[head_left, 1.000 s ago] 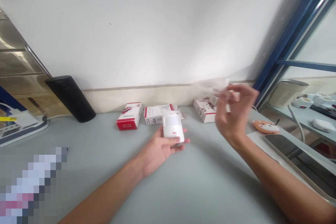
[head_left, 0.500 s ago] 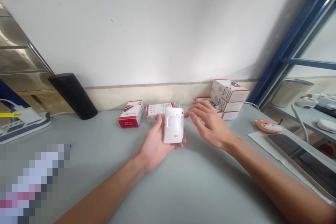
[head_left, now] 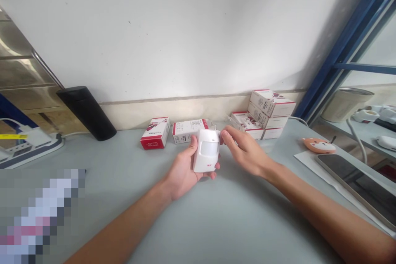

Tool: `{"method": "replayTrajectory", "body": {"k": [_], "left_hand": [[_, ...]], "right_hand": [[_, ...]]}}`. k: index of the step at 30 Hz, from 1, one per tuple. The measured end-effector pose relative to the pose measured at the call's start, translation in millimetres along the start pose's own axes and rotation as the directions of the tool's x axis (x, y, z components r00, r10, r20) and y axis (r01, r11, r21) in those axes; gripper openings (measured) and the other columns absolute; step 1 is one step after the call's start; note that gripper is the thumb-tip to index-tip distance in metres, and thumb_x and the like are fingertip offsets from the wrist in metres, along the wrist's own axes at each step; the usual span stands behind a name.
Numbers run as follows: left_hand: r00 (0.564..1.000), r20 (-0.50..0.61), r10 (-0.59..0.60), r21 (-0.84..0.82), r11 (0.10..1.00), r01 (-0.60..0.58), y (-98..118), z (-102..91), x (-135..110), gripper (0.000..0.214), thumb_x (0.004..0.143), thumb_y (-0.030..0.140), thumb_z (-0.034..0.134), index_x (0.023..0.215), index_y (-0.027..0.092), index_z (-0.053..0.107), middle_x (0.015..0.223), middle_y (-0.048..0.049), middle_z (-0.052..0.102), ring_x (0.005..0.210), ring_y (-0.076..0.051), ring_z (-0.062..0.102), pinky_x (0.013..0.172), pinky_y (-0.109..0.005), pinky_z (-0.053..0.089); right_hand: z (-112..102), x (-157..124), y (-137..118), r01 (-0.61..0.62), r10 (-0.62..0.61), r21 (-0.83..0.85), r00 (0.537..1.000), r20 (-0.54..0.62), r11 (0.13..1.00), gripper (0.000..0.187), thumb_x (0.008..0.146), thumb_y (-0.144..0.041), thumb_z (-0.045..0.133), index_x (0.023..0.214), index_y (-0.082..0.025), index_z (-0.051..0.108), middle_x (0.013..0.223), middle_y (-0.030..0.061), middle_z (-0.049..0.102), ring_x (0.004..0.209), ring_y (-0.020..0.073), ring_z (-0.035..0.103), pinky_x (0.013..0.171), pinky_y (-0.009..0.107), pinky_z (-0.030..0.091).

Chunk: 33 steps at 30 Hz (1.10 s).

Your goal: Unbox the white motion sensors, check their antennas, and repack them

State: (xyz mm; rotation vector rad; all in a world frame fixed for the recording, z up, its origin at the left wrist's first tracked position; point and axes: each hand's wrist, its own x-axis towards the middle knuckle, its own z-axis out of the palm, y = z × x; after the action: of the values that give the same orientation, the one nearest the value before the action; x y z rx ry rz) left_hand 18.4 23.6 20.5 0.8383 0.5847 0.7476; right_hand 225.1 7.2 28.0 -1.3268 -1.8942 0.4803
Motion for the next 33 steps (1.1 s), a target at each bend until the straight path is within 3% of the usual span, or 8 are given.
{"method": "replayTrajectory", "body": {"k": [7,11,14,18,21,24,26,33], "left_hand": [[0.994,0.08,-0.078,0.033,0.997,0.076,-3,-0.9,-1,0.06,0.108,0.059,0.034,0.131,0.014,0.066,0.101,-0.0169,0.07,0.079,-0.026,0.069,0.06,-0.034,0.053],[0.984,0.108,-0.144,0.094,0.986,0.134,-5,0.4,-3,0.062,0.107,0.061,0.034,0.132,0.014,0.065,0.099,-0.0175,0.07,0.075,-0.025,0.069,0.056,-0.032,0.052],[0.984,0.109,-0.141,0.096,0.987,0.131,-4,0.6,-3,0.061,0.107,0.061,0.034,0.135,0.016,0.063,0.101,-0.0177,0.071,0.074,-0.026,0.069,0.055,-0.032,0.051],[0.983,0.103,-0.151,0.101,0.985,0.141,-1,-1.3,-2,0.063,0.106,0.064,0.033,0.124,0.014,0.066,0.097,-0.0168,0.069,0.072,-0.024,0.068,0.052,-0.03,0.049],[0.974,0.123,-0.192,0.147,0.974,0.174,3,-4.3,-1,0.066,0.104,0.069,0.034,0.12,0.015,0.068,0.095,-0.0147,0.068,0.069,-0.023,0.066,0.049,-0.028,0.045],[0.938,0.172,-0.303,0.219,0.94,0.263,8,-7.6,-2,0.065,0.103,0.07,0.039,0.119,0.015,0.068,0.094,-0.0147,0.069,0.068,-0.023,0.067,0.051,-0.028,0.044],[0.909,0.204,-0.363,0.25,0.917,0.311,10,-9.2,-3,0.065,0.102,0.07,0.04,0.115,0.013,0.069,0.092,-0.015,0.068,0.069,-0.023,0.067,0.05,-0.028,0.043],[0.862,0.277,-0.425,0.23,0.9,0.37,18,-10.3,-5,0.064,0.102,0.07,0.04,0.11,0.014,0.069,0.089,-0.0134,0.067,0.066,-0.021,0.064,0.05,-0.027,0.037]], "right_hand": [[-4,4,2,-0.129,0.146,0.166,0.985,-0.096,0.978,0.05,0.11,-0.06,0.034,0.091,-0.024,0.063,0.088,0.001,0.063,0.082,0.0187,0.055,0.077,0.035,0.04],[-6,8,2,-0.251,0.264,0.345,0.964,0.009,0.904,0.051,0.102,-0.068,0.051,0.089,-0.022,0.07,0.077,-0.0013,0.055,0.072,0.0153,0.046,0.07,0.033,0.036],[-7,7,3,-0.288,0.279,0.463,0.956,0.089,0.838,0.054,0.095,-0.073,0.06,0.087,-0.021,0.072,0.073,-0.0028,0.049,0.069,0.0137,0.04,0.067,0.032,0.034],[-6,7,4,-0.287,0.261,0.532,0.957,0.125,0.797,0.055,0.089,-0.075,0.067,0.083,-0.02,0.071,0.075,-0.0025,0.05,0.069,0.0129,0.038,0.066,0.031,0.033],[-13,11,10,-0.236,0.319,0.566,0.946,-0.051,0.79,0.057,0.087,-0.077,0.068,0.083,-0.02,0.07,0.07,-0.0031,0.047,0.065,0.0124,0.038,0.061,0.03,0.033],[-31,19,20,-0.116,0.4,0.636,0.858,-0.324,0.763,0.056,0.084,-0.077,0.072,0.083,-0.022,0.067,0.062,-0.0062,0.036,0.057,0.0113,0.032,0.052,0.028,0.029],[-45,24,26,-0.002,0.394,0.663,0.806,-0.442,0.749,0.054,0.083,-0.075,0.075,0.082,-0.022,0.063,0.061,-0.0079,0.03,0.053,0.0103,0.028,0.048,0.028,0.029],[-63,26,23,0.141,0.348,0.652,0.752,-0.56,0.745,0.055,0.085,-0.076,0.071,0.078,-0.023,0.058,0.059,-0.0097,0.024,0.048,0.0092,0.024,0.043,0.028,0.027]]}}
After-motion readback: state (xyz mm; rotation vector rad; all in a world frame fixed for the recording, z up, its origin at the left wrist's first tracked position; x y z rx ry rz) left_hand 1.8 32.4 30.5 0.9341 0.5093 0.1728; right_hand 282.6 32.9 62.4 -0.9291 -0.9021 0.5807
